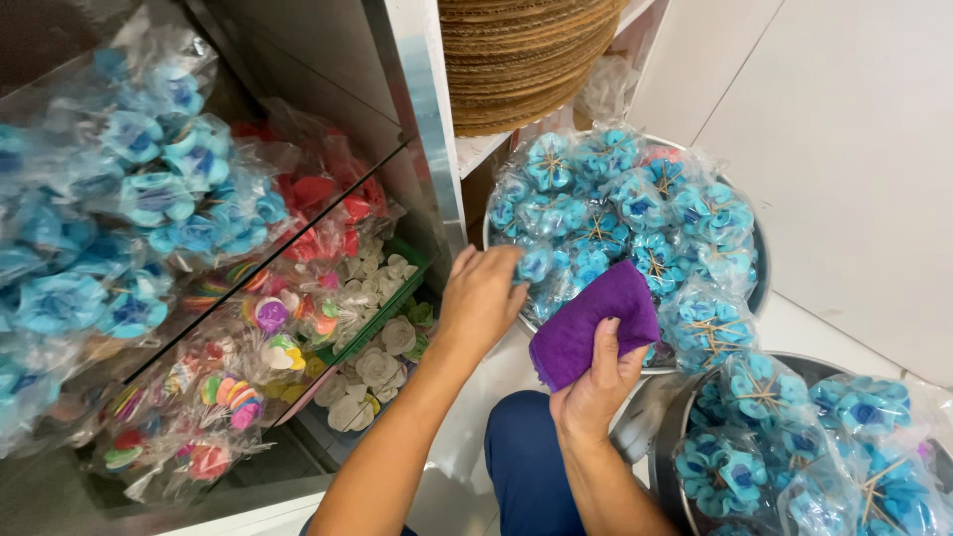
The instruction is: The person sits on the floor and wipes blue flower-shaped decorations with a purple cloth. They pick up the items from a metal tray, clean them, and place them into a glass display cabinet.
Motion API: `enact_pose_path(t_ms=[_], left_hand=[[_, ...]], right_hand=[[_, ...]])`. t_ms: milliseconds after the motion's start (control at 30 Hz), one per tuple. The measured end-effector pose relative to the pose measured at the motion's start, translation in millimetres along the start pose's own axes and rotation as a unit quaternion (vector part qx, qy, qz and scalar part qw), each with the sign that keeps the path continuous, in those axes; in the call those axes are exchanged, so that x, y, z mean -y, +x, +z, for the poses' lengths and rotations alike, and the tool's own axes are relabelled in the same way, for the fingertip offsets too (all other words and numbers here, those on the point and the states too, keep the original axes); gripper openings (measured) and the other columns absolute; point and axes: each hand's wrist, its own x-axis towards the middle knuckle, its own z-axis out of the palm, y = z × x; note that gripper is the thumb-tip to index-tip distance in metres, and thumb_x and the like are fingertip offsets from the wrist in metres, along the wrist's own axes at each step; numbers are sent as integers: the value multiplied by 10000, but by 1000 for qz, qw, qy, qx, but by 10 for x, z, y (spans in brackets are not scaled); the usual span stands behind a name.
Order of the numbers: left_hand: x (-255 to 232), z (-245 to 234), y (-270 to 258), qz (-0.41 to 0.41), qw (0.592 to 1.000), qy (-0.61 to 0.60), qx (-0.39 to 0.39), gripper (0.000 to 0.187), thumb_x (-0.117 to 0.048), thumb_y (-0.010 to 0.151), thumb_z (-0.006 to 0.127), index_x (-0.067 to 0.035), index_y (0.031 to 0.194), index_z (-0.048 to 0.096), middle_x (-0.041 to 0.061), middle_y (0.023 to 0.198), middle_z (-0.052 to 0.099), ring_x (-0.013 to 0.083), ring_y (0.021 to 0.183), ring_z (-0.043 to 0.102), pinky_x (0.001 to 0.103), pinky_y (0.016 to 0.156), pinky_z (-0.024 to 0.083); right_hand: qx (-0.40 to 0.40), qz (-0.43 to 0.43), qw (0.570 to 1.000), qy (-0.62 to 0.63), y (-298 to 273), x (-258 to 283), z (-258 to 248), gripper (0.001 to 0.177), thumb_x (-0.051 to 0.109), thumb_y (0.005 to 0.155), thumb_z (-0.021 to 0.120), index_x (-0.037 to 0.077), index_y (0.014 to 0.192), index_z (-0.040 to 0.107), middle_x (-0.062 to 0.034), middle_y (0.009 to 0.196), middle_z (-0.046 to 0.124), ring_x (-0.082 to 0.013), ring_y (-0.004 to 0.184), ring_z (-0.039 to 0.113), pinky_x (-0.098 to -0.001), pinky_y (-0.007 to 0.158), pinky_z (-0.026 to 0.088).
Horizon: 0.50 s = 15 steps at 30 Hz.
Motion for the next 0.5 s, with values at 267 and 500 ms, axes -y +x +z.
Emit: enact_pose_path(t_ms=[267,500], left_hand=[[-68,-324,-305,-348,852,-384,-70,400,-250,803,776,-107,1166,690,65,1036,738,157,898,669,312,810,546],[-137,-370,-756,-355,729,-555,-187,424,-56,818,798,-35,1195,605,144,1068,748,171,872,716,294,783,613]], right_hand=[[124,-37,986,-109,-121,130,258,483,79,933,645,108,1401,529,-67,1180,640,-143,1039,601,-336,947,534],[330,-229,853,-334,-187,178,434,600,-95,826,712,116,1381,622,-147,1286,546,-292,1245,534,-465,1108,381]])
